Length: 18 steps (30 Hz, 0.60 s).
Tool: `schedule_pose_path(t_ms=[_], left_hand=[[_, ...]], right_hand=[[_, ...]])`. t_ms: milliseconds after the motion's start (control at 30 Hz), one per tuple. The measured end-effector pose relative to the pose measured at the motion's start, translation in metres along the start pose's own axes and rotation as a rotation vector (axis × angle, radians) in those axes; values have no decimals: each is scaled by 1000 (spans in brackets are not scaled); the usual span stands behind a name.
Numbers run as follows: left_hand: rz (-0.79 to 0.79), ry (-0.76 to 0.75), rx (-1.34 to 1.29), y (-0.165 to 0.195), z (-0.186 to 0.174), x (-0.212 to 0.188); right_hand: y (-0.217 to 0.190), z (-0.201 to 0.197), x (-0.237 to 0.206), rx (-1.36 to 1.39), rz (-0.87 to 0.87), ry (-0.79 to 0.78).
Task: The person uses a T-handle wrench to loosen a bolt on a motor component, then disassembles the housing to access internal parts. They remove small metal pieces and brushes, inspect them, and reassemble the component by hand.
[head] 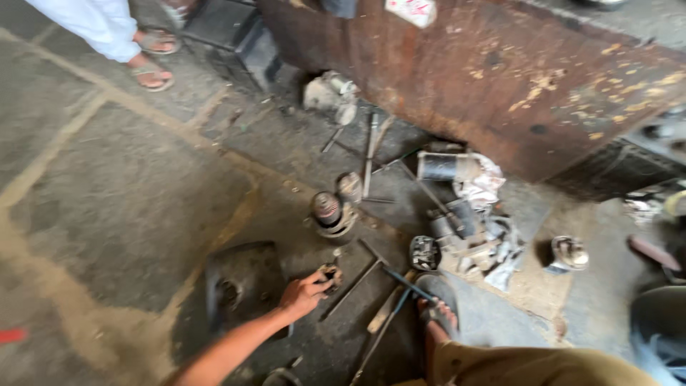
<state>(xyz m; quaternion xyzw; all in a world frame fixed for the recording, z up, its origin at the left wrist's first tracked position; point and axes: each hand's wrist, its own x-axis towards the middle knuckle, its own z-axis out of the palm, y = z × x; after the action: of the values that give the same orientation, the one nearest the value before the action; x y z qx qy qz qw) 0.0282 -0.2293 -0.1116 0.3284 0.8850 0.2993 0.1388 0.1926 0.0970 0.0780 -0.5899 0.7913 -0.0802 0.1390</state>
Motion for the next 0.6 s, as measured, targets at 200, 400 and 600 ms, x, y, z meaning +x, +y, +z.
schedule_pose_path(t_ms=[200, 400, 600], left_hand=[[-62, 98, 45, 28, -14, 2], [-244, 131, 44, 61, -23, 6], [-192, 267, 52, 79, -22, -19]], right_hand=[[-13, -39, 24, -96, 16, -19], [-27, -107, 33, -132, 72, 74], [-45, -134, 62, -153, 101, -33]])
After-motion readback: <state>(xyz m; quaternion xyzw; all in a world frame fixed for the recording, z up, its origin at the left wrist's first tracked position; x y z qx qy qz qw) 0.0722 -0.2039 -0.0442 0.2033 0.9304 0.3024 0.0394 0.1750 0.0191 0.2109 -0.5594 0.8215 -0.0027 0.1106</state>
